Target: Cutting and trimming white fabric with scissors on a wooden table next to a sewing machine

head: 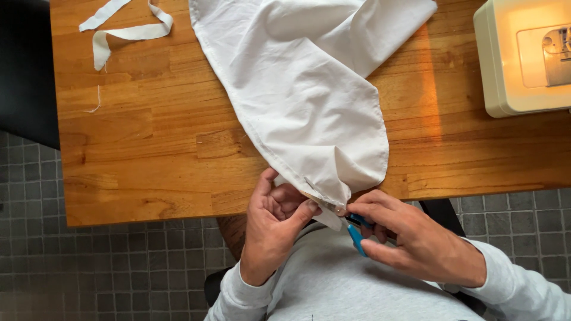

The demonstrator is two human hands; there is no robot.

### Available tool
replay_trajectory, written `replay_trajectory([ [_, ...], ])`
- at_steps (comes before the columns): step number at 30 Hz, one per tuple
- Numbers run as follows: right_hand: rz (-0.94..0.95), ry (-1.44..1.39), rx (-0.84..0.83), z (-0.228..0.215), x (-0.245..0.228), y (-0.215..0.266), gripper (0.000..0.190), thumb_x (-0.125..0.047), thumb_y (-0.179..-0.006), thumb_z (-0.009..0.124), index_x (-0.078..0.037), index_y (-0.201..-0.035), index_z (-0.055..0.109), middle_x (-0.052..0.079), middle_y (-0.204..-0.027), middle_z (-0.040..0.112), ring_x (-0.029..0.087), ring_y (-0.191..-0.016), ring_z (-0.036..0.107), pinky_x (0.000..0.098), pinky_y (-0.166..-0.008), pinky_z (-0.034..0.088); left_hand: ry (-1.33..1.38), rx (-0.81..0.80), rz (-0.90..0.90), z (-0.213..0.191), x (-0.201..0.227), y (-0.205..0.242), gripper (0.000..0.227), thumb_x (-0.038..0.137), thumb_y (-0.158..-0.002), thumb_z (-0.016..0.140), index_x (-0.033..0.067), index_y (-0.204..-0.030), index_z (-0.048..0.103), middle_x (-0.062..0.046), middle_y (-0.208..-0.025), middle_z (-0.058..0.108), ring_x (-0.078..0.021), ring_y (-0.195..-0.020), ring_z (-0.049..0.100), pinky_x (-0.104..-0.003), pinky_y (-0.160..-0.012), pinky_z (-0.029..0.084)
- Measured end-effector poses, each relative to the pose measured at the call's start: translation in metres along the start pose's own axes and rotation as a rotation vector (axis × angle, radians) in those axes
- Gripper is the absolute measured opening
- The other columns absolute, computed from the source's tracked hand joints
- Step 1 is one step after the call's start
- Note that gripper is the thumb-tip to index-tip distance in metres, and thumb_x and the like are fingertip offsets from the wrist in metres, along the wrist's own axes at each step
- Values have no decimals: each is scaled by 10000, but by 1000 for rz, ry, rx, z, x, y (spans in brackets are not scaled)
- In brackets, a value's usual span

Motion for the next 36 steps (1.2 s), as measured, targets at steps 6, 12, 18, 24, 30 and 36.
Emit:
replay_trajectory([
  [6,-35,42,20,3,4,2,567,-204,-1014,813,-158,-1566,694,41,-1412,703,170,-863,767,333,-843,641,1,49,1,2,1,1,714,-50,-925,883,24,-1538,525,-210,-1093,861,-262,-829,872,-431,-792,777],
  [12,-33,32,4,-1,0,6,583,-180,-1043,756,-209,-1622,691,25,-1410,718,170,-868,740,329,-815,633,22,62,26,-5,-9,-1,768,-41,-937,883,46,-1580,472,-193,-1173,831,-238,-908,867,-465,-848,792],
  [18,11,40,-4,-2,-1,7,578,-210,-1028,790,-200,-1598,696,17,-1425,731,167,-863,774,329,-819,652,29,28,42,0,-7,0,790,-25,-946,891,31,-1609,466,-162,-1166,840,-273,-896,879,-449,-853,773],
  [24,-8,32,18,-2,-5,0,577,-190,-995,802,-161,-1565,714,14,-1412,720,160,-868,745,315,-829,630,25,26,57,1,-11,1,792,-92,-936,877,65,-1591,458,-152,-1097,830,-263,-907,871,-463,-860,766],
  [30,-9,43,0,-5,-2,6,582,-212,-1036,769,-211,-1614,701,19,-1415,722,168,-942,779,322,-863,643,1,53,38,0,-9,2,798,-84,-923,888,53,-1590,473,-158,-1136,848,-275,-899,886,-453,-852,774],
  [36,8,36,15,-6,1,11,572,-171,-1031,775,-206,-1597,702,14,-1431,719,166,-861,748,326,-801,642,29,42,35,-7,-10,-5,767,-4,-932,902,57,-1562,469,-232,-1191,835,-262,-918,872,-475,-863,793],
])
Point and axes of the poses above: each hand's wrist, its own y-axis away from the middle knuckle, its own z-axis out of the palm, x = y × z, the point moved 2 cm from there along -y, towards the middle knuckle
